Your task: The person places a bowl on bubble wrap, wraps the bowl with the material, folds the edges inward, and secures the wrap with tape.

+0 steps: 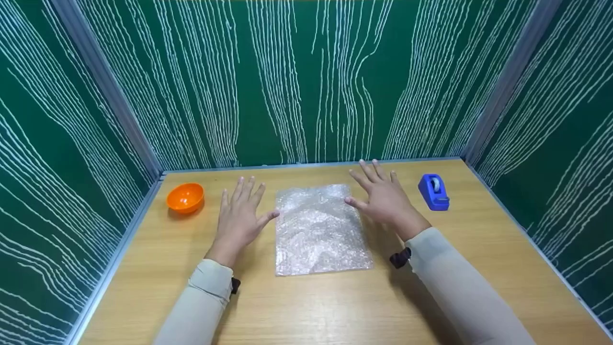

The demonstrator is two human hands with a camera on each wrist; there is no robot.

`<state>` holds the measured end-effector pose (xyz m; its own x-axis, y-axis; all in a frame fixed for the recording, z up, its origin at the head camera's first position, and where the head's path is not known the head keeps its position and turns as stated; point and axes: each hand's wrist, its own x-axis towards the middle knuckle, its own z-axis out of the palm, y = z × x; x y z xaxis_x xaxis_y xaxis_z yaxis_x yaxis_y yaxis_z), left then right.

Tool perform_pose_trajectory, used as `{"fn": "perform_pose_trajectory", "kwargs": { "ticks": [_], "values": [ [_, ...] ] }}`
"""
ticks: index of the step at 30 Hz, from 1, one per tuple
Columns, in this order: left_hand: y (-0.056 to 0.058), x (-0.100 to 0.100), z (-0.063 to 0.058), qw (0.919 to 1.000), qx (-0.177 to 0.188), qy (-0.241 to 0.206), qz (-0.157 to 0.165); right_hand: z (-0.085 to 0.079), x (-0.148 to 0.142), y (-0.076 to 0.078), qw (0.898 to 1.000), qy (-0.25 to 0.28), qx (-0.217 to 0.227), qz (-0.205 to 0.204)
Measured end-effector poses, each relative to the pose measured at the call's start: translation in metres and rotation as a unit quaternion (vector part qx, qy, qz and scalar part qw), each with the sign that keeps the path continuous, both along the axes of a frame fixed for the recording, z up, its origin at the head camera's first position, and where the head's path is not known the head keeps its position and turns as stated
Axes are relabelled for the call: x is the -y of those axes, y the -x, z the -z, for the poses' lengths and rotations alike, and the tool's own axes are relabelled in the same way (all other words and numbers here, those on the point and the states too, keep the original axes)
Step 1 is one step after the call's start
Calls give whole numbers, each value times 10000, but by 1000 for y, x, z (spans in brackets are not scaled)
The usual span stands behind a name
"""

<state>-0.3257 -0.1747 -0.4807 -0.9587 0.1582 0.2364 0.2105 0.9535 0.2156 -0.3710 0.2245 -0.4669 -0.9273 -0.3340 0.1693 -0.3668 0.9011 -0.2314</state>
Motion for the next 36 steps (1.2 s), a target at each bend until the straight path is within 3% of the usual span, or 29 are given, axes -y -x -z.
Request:
{"fn": "perform_pose_trajectory", "kwargs": {
  "ticks": [9, 20, 26, 36],
  "values": [
    [3, 3, 9, 9998, 148, 63, -128, 6, 5, 2, 9999, 95, 47, -74],
    [9, 12, 7, 9997, 115, -79, -218, 6, 6, 3, 9997, 53, 208, -101],
    [18, 39, 2, 9993, 47, -121, -340, 14, 9, 2, 9991, -63, 289, -302],
    [43, 93, 1, 9949, 188, -325, -937, 30, 9, -1, 9953, -316, 608, -681]
  ]
}}
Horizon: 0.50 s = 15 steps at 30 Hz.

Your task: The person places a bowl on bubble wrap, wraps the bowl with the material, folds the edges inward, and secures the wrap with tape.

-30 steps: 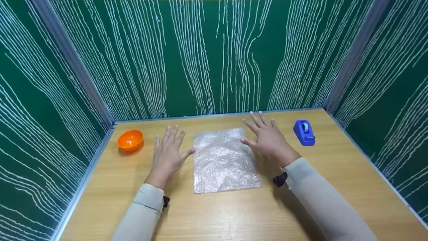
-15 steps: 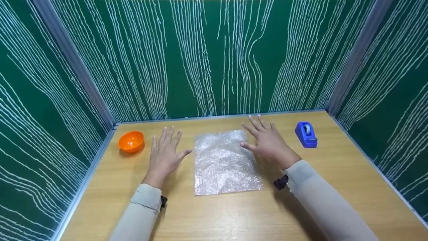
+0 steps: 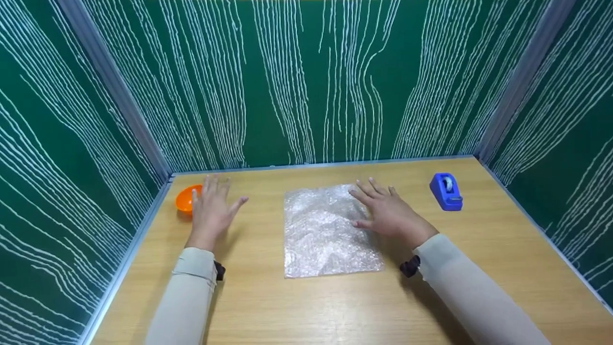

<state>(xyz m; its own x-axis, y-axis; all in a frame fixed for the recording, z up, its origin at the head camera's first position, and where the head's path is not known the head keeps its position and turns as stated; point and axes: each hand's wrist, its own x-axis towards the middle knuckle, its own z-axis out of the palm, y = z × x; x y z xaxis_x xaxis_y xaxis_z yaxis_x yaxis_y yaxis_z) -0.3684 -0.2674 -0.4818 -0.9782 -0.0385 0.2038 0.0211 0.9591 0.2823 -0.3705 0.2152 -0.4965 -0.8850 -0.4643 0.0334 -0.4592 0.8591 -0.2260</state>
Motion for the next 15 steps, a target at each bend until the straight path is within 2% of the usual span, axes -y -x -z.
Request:
{"fn": "perform_pose_trajectory", "kwargs": {
  "ticks": [6, 10, 15],
  "values": [
    [12, 29, 9, 9980, 73, -254, -583, 8, -5, -5, 9990, -29, 395, -191],
    [23, 43, 15, 9952, 93, -451, -863, 12, -10, -11, 9966, 77, 810, -114],
    [31, 59, 21, 9888, 345, -903, -1137, 22, -14, -13, 9934, -84, 1130, -193]
  ]
}}
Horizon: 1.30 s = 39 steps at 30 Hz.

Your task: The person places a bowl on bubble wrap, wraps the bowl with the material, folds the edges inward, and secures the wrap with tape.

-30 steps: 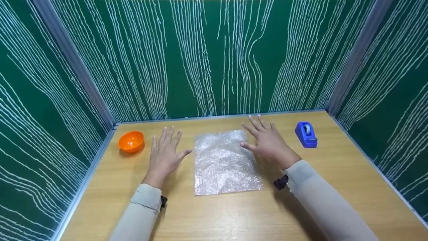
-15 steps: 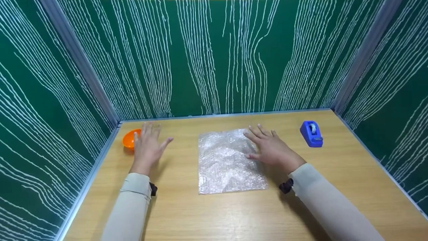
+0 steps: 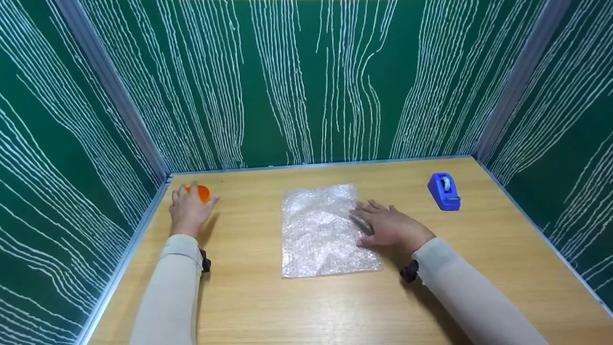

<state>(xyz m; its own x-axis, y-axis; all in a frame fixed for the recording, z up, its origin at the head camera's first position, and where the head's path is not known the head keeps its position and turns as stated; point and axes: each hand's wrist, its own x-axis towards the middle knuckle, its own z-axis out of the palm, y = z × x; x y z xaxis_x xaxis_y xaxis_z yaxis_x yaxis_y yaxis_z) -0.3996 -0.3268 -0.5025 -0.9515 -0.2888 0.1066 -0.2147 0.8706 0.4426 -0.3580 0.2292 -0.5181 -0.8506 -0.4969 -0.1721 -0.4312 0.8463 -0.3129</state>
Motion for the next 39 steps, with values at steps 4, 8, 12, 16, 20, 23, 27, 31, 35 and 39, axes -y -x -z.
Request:
{"fn": "perform_pose_trajectory", "kwargs": {
  "ticks": [4, 8, 12, 16, 20, 23, 27, 31, 35, 39],
  "values": [
    [4, 9, 3, 9996, 88, -239, -111, 2, 0, 1, 9998, -57, 182, -80],
    [5, 17, 8, 9968, 306, -665, -316, 1, 1, 3, 9993, -74, 369, -11],
    [4, 27, 14, 9933, 319, -1005, -475, -1, 4, 5, 9990, -84, 443, 26],
    [3, 34, 16, 9897, 322, -1269, -579, -4, 7, 6, 9986, -18, 515, 67],
    [4, 37, 15, 9842, 388, -1590, -673, -6, 9, 8, 9987, -33, 512, 63],
    [3, 38, 15, 9797, 413, -1823, -731, -6, 10, 8, 9987, -147, 478, 33],
    [0, 38, 15, 9770, 421, -1943, -767, -7, 11, 7, 9986, -214, 478, 20],
    [-1, 37, 14, 9808, 399, -1777, -703, -8, 11, 7, 9986, -210, 477, 5],
    [-2, 34, 12, 9826, 324, -1712, -639, -8, 11, 7, 9987, -281, 420, -62],
    [-4, 30, 9, 9815, 359, -1789, -585, -8, 12, 7, 9986, -267, 445, -40]
  ]
}}
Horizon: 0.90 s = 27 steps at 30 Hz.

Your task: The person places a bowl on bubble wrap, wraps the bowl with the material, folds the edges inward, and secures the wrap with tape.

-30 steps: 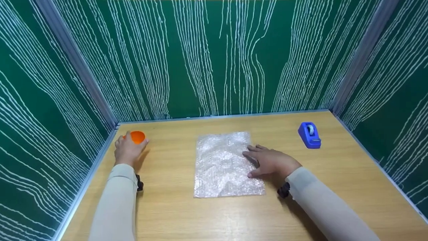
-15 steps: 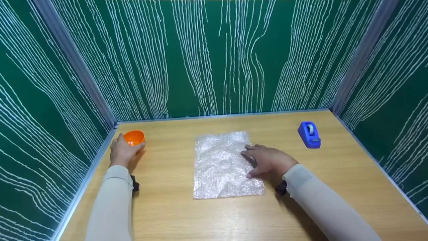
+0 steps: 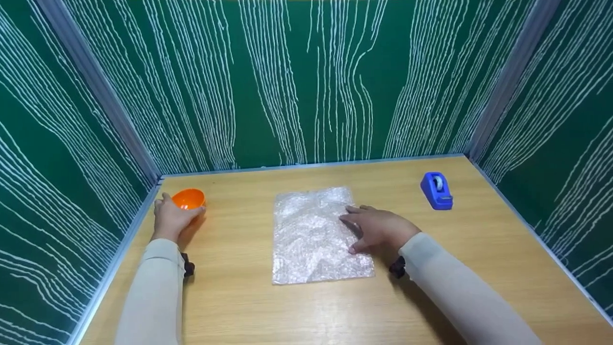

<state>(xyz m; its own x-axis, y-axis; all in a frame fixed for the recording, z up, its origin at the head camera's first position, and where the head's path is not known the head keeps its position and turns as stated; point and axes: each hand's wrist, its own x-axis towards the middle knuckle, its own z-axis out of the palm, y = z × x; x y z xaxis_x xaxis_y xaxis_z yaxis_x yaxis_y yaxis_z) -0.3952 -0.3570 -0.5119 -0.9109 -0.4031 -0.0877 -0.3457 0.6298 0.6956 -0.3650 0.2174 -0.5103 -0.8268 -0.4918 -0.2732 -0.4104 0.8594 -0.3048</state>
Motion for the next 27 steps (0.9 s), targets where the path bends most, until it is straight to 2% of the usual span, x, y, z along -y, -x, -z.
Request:
{"fn": "perform_pose_trajectory", "kwargs": {
  "ticks": [6, 13, 20, 27],
  "values": [
    [-4, -6, -6, 9998, -7, -175, 43, 0, 2, 1, 10000, 19, 60, 26],
    [-7, -18, -9, 9981, -222, -548, 147, 0, 1, 1, 10000, 13, 31, -42],
    [-9, -36, -14, 9975, -371, -369, 472, 0, 2, -1, 10000, -11, 56, -31],
    [-11, -71, -23, 9915, -759, 37, 1055, -2, 2, 0, 9999, -71, 121, -28]
  ]
}}
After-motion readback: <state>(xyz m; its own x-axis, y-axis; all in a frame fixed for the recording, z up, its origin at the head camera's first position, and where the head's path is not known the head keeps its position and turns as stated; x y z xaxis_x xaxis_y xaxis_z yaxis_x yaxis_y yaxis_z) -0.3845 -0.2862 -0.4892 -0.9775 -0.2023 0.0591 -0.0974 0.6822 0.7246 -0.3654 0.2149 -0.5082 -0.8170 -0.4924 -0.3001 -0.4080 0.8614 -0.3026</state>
